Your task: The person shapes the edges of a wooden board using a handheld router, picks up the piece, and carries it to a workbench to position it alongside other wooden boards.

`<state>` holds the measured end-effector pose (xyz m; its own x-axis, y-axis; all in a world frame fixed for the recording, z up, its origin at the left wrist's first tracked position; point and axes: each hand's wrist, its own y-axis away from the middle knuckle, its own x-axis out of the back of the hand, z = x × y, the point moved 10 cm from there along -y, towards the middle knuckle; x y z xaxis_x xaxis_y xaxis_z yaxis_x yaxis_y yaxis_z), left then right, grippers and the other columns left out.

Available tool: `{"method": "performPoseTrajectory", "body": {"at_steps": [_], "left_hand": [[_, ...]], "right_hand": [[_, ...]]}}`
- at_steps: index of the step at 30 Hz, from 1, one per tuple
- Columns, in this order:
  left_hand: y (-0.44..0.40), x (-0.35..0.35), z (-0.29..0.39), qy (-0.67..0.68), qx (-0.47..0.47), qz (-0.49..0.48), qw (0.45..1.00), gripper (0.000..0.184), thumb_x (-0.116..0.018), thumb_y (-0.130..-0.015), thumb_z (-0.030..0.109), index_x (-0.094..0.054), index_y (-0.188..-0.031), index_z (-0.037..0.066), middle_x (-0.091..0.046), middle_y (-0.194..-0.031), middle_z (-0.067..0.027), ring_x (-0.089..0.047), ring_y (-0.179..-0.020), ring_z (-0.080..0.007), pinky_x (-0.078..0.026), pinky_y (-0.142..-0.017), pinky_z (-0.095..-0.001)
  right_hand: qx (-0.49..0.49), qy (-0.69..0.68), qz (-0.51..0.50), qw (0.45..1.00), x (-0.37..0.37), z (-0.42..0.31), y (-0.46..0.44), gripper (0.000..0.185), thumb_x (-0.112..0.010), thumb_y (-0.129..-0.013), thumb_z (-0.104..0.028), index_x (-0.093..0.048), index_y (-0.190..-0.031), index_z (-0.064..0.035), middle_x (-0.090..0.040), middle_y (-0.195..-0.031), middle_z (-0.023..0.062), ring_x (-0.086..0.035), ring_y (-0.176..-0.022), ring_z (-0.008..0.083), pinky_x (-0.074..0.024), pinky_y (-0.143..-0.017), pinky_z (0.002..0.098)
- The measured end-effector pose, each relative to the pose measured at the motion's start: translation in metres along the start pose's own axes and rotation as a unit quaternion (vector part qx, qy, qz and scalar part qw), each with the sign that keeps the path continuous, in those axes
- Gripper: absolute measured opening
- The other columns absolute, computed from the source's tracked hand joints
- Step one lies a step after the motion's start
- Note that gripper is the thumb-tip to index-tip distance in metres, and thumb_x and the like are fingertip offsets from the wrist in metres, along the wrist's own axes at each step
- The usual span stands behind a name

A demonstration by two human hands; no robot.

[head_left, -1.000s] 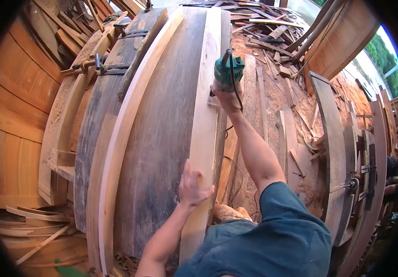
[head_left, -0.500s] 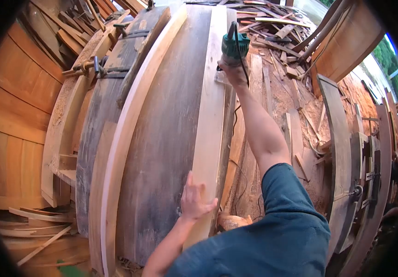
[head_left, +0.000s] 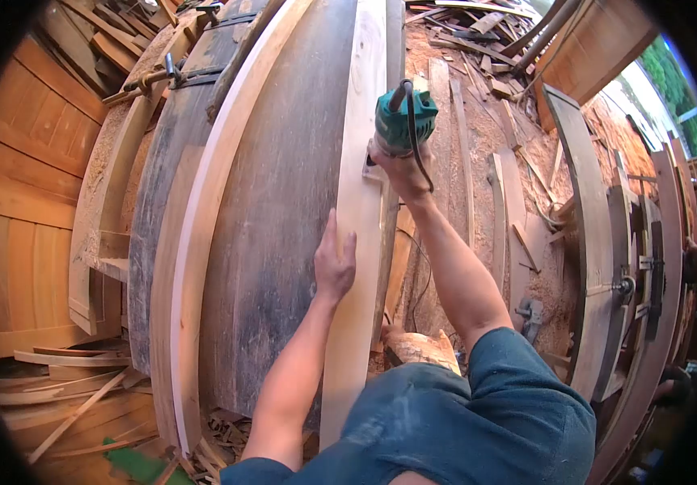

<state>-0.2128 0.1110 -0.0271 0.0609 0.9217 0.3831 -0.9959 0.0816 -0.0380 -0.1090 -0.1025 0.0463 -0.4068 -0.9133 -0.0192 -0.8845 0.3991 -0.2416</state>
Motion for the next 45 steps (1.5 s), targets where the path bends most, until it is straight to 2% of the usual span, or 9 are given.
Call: {"method": "performPoseTrajectory", "body": {"at_steps": [7, 22, 25, 26, 28, 30, 38, 42, 45], "left_hand": [[-0.002, 0.001, -0.008, 0.022, -0.041, 0.022, 0.999, 0.049, -0.055, -0.103, 0.034, -0.056, -0.142, 0.006, -0.047, -0.15, -0.0255, -0.053, -0.132, -0.0406, -0.047, -0.106, -0.0422], [-0.005, -0.009, -0.012, -0.005, -0.041, -0.003, 0.999, 0.035, -0.068, -0.094, 0.032, -0.072, -0.127, 0.021, -0.039, -0.155, -0.0267, -0.052, -0.135, -0.0376, -0.044, -0.11, -0.0371], [-0.01, -0.014, -0.019, -0.047, -0.064, -0.003, 0.997, 0.033, -0.067, -0.094, 0.031, -0.072, -0.125, 0.022, -0.036, -0.156, -0.0268, -0.053, -0.134, -0.0381, -0.046, -0.108, -0.0383], [-0.015, -0.017, -0.025, -0.066, -0.08, -0.028, 0.994, 0.033, -0.066, -0.093, 0.03, -0.072, -0.125, 0.023, -0.047, -0.151, -0.0228, -0.058, -0.126, -0.0394, -0.049, -0.104, -0.041], [-0.004, -0.013, -0.001, -0.061, -0.079, -0.066, 0.993, 0.039, -0.062, -0.093, 0.026, -0.067, -0.132, 0.02, -0.062, -0.128, -0.0144, -0.065, -0.113, -0.0384, -0.051, -0.096, -0.045], [0.005, -0.008, 0.01, -0.038, -0.169, -0.035, 0.984, 0.037, -0.062, -0.092, 0.02, -0.066, -0.129, 0.016, -0.062, -0.128, -0.0124, -0.062, -0.117, -0.0351, -0.051, -0.097, -0.0413], [0.058, 0.003, 0.01, 0.02, -0.144, -0.051, 0.988, 0.028, -0.062, -0.096, 0.018, -0.07, -0.121, 0.007, -0.058, -0.14, -0.0154, -0.062, -0.122, -0.0349, -0.048, -0.1, -0.0377], [0.091, 0.015, 0.012, 0.047, -0.11, -0.052, 0.991, 0.029, -0.062, -0.096, 0.017, -0.069, -0.124, 0.009, -0.062, -0.135, -0.0141, -0.061, -0.122, -0.0335, -0.049, -0.1, -0.0385], [0.11, 0.02, 0.007, 0.015, -0.148, -0.043, 0.988, 0.03, -0.06, -0.095, 0.014, -0.069, -0.123, 0.01, -0.062, -0.133, -0.0147, -0.061, -0.123, -0.0333, -0.049, -0.1, -0.0382]], "right_hand": [[-0.032, 0.039, 0.025, 0.998, 0.008, -0.017, 0.089, 0.041, -0.087, -0.071, -0.011, -0.067, -0.105, -0.0016, -0.075, -0.096, 0.0066, -0.071, -0.084, 0.0131, -0.0578, -0.076, 0.0304], [0.019, 0.111, 0.049, 0.992, 0.015, -0.046, 0.139, 0.033, -0.084, -0.077, -0.013, -0.07, -0.106, -0.0069, -0.073, -0.092, 0.0041, -0.069, -0.084, 0.0105, -0.0563, -0.078, 0.0307], [0.011, 0.004, 0.071, 0.997, 0.016, -0.054, 0.148, 0.03, -0.084, -0.077, -0.014, -0.071, -0.102, -0.0077, -0.073, -0.092, 0.0033, -0.068, -0.084, 0.0104, -0.056, -0.078, 0.0307], [0.0, -0.029, 0.02, 0.999, 0.014, -0.013, 0.141, 0.04, -0.086, -0.073, -0.007, -0.065, -0.108, -0.0051, -0.072, -0.092, 0.0036, -0.067, -0.081, 0.011, -0.0569, -0.069, 0.0296], [0.01, -0.065, 0.016, 0.998, 0.017, 0.017, 0.143, 0.044, -0.087, -0.071, -0.012, -0.064, -0.108, -0.0057, -0.071, -0.093, 0.0073, -0.068, -0.083, 0.0162, -0.0565, -0.072, 0.0326], [0.045, -0.06, 0.055, 0.996, 0.021, 0.002, 0.153, 0.047, -0.088, -0.07, -0.017, -0.063, -0.109, -0.0064, -0.07, -0.094, 0.0111, -0.069, -0.086, 0.0214, -0.0561, -0.075, 0.0357], [0.047, 0.035, 0.087, 0.994, 0.033, -0.048, 0.205, 0.061, -0.089, -0.069, -0.026, -0.058, -0.118, -0.0071, -0.068, -0.1, 0.019, -0.07, -0.095, 0.0368, -0.0551, -0.082, 0.0435], [0.067, 0.015, 0.088, 0.994, 0.033, -0.073, 0.238, 0.06, -0.089, -0.074, -0.033, -0.06, -0.121, -0.0078, -0.068, -0.105, 0.0171, -0.069, -0.097, 0.0347, -0.0536, -0.086, 0.0435], [0.081, 0.064, 0.092, 0.99, 0.033, -0.065, 0.258, 0.052, -0.089, -0.074, -0.019, -0.06, -0.115, -0.0037, -0.067, -0.104, 0.0064, -0.065, -0.091, 0.013, -0.0554, -0.08, 0.0306]]}}
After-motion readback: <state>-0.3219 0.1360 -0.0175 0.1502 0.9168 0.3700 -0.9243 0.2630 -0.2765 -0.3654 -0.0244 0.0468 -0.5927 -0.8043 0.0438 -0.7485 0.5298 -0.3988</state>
